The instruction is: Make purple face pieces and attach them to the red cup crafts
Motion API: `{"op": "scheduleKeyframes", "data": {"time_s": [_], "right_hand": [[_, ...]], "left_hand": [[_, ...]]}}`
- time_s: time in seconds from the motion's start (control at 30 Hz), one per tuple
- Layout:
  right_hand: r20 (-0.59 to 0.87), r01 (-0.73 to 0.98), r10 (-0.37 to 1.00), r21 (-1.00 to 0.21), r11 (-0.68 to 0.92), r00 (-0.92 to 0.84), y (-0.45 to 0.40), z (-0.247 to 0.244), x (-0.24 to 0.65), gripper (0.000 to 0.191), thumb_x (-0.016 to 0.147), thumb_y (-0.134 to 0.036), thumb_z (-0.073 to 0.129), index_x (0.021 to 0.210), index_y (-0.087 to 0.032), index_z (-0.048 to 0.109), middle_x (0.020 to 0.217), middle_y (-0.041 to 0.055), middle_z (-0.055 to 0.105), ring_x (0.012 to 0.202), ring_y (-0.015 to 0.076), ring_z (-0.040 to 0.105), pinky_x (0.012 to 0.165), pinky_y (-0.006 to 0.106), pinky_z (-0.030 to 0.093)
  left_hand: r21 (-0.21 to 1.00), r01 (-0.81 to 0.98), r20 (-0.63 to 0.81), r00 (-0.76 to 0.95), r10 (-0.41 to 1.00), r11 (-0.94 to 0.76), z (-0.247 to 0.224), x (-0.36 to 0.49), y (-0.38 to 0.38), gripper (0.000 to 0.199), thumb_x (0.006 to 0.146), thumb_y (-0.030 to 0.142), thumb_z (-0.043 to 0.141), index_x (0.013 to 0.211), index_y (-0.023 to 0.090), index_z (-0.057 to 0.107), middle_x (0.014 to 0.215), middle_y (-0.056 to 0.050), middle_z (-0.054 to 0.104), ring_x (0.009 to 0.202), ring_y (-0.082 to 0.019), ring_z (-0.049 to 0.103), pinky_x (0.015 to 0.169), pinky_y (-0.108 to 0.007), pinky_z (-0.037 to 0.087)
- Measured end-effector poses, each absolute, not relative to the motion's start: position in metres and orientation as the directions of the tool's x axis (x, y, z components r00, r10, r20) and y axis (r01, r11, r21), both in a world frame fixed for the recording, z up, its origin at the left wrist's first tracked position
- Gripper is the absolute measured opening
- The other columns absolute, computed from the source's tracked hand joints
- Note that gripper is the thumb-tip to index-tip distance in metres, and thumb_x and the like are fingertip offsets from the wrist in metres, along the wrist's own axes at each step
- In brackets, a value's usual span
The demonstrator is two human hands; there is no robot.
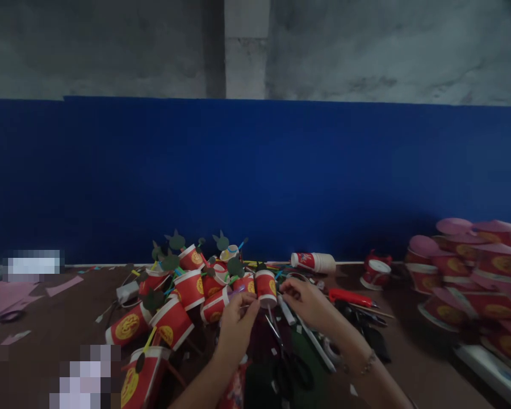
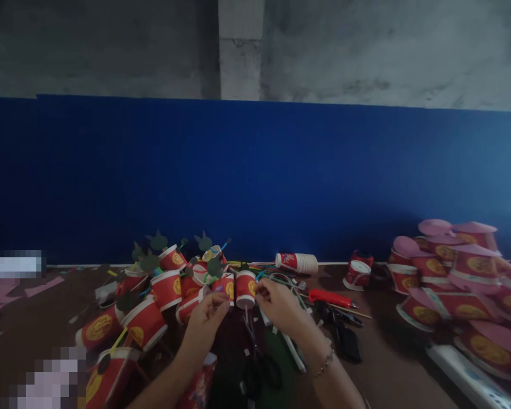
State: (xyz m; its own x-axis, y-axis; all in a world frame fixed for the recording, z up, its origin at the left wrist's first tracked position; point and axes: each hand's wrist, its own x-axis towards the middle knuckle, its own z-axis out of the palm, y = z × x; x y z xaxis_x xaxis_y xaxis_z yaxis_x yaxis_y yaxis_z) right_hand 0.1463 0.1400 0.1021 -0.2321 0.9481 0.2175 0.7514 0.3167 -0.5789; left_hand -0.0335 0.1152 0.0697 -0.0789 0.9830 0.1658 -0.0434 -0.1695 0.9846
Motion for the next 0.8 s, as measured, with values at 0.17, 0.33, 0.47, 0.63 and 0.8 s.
{"op": "scheduleKeyframes", "data": {"time_s": [0.17,0.33,0.47,0.63,0.8], "right_hand": [[-0.04,0.973,0.999,-0.229,0.015,-0.025,0.151,0.084,0.175,0.009,0.065,-0.014,0.057,0.059,-0.017,0.063,0.067,0.0105,0.067,0.068,0.0266,0.064,0.059,0.032,0.041],[-0.072,0.978,0.995,-0.201,0.049,-0.065,0.155,0.068,0.175,0.015,0.061,-0.004,0.056,0.057,-0.017,0.062,0.067,0.011,0.068,0.069,0.0255,0.064,0.058,0.03,0.039],[-0.011,0.967,0.993,-0.231,0.111,-0.117,0.154,0.081,0.165,0.012,0.071,-0.01,0.05,0.07,-0.017,0.06,0.074,0.0103,0.067,0.072,0.0233,0.063,0.061,0.03,0.039],[0.181,0.733,0.924,-0.565,0.378,-0.337,0.132,0.109,0.136,0.018,0.088,-0.025,0.036,0.084,-0.019,0.052,0.067,0.001,0.062,0.058,0.0149,0.056,0.055,0.024,0.038],[0.298,0.62,0.87,-0.612,0.49,-0.394,0.112,0.116,0.114,0.02,0.09,-0.025,0.035,0.091,-0.02,0.055,0.076,0.0033,0.064,0.069,0.0165,0.059,0.061,0.025,0.041]], "left_hand": [[0.948,-0.315,-0.061,-0.027,0.998,0.049,0.066,-0.04,0.124,0.028,0.06,0.039,0.073,0.07,0.014,0.064,0.063,0.0,0.064,0.064,-0.015,0.061,0.066,-0.027,0.047],[0.926,-0.374,-0.065,-0.039,0.997,0.046,0.065,-0.044,0.129,0.03,0.058,0.039,0.076,0.071,0.014,0.065,0.064,0.0,0.066,0.062,-0.014,0.062,0.062,-0.024,0.047],[0.966,-0.247,0.067,-0.043,0.997,-0.075,0.071,-0.045,0.127,0.024,0.067,0.037,0.07,0.073,0.014,0.066,0.065,-0.002,0.068,0.064,-0.015,0.062,0.061,-0.023,0.047],[0.974,-0.045,0.222,-0.028,0.975,-0.223,0.079,-0.046,0.121,0.022,0.074,0.033,0.062,0.083,0.016,0.07,0.073,-0.004,0.071,0.071,-0.019,0.064,0.068,-0.028,0.05],[0.934,0.063,0.351,0.007,0.936,-0.35,0.08,-0.046,0.116,0.022,0.077,0.027,0.059,0.095,0.021,0.071,0.097,-0.006,0.071,0.092,-0.022,0.064,0.083,-0.03,0.048]]}}
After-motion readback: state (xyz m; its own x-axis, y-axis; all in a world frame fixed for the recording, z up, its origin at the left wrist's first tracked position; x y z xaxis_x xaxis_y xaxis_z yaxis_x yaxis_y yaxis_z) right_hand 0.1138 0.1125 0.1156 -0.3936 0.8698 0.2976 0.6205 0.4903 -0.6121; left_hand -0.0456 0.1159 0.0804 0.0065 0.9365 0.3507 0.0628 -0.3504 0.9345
